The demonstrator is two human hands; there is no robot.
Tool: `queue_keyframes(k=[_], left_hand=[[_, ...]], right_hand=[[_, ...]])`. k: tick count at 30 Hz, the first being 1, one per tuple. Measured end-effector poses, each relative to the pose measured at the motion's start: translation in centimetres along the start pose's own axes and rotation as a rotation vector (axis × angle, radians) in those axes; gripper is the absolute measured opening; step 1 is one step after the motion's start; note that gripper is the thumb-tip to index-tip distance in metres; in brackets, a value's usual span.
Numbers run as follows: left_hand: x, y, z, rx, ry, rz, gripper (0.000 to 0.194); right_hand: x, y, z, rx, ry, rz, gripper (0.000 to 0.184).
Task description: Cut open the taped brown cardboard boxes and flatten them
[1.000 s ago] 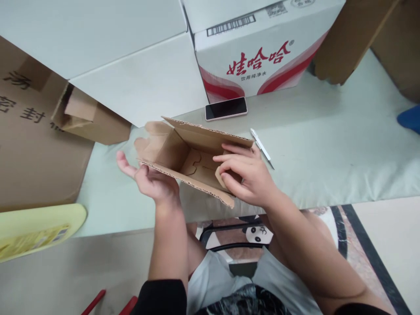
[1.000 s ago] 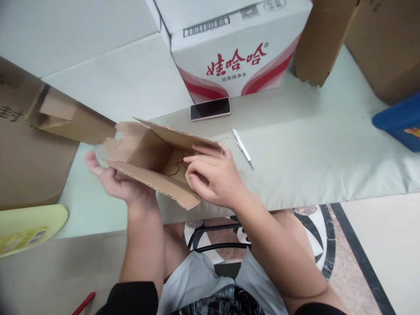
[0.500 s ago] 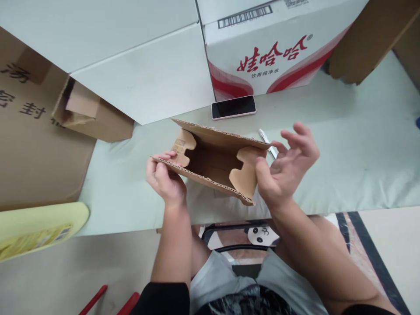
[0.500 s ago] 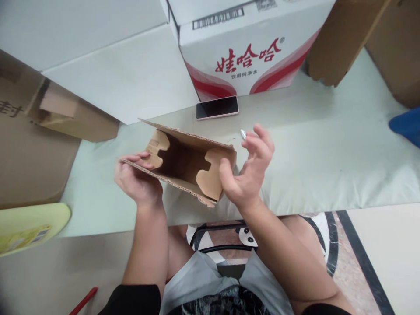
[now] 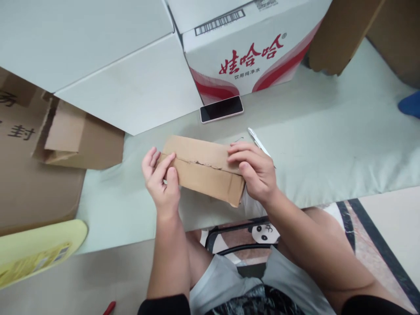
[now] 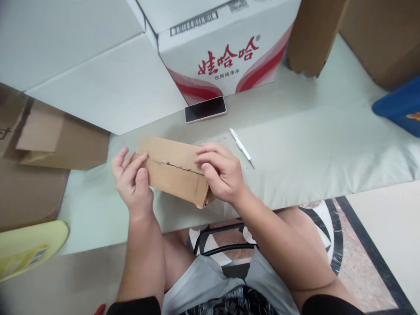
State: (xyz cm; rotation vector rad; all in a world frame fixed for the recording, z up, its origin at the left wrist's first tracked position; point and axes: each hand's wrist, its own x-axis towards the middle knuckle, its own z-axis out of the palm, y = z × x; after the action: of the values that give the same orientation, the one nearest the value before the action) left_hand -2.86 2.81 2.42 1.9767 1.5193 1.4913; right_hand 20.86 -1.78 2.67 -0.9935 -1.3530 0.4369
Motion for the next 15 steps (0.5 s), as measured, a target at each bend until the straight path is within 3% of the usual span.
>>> queue_keyframes(k=[3, 6, 10, 15], left_hand=[[0.1, -0.2, 0.1, -0.001, 0.080, -0.050, 0.032], [0.4, -0.5, 0.4, -0.040, 0.184, -0.148, 0.031], [1.1, -0.6, 0.6, -0.152, 0.291, -0.278, 0.033], [1.3, 0.0, 0.5, -0.088, 0.276, -0.303, 0.030]], right_hand=[[-0.1, 0.6, -0.1, -0.047, 0.028, 0.074, 0.022], [-0.2, 1.4, -0.3, -0.018, 0.004, 0.253, 0.029], [0.3, 1.3, -0.8, -0.031, -0.181, 0.527, 0.034], [1.2, 0.2, -1.4, -0.237, -0.335, 0.833, 0.043]])
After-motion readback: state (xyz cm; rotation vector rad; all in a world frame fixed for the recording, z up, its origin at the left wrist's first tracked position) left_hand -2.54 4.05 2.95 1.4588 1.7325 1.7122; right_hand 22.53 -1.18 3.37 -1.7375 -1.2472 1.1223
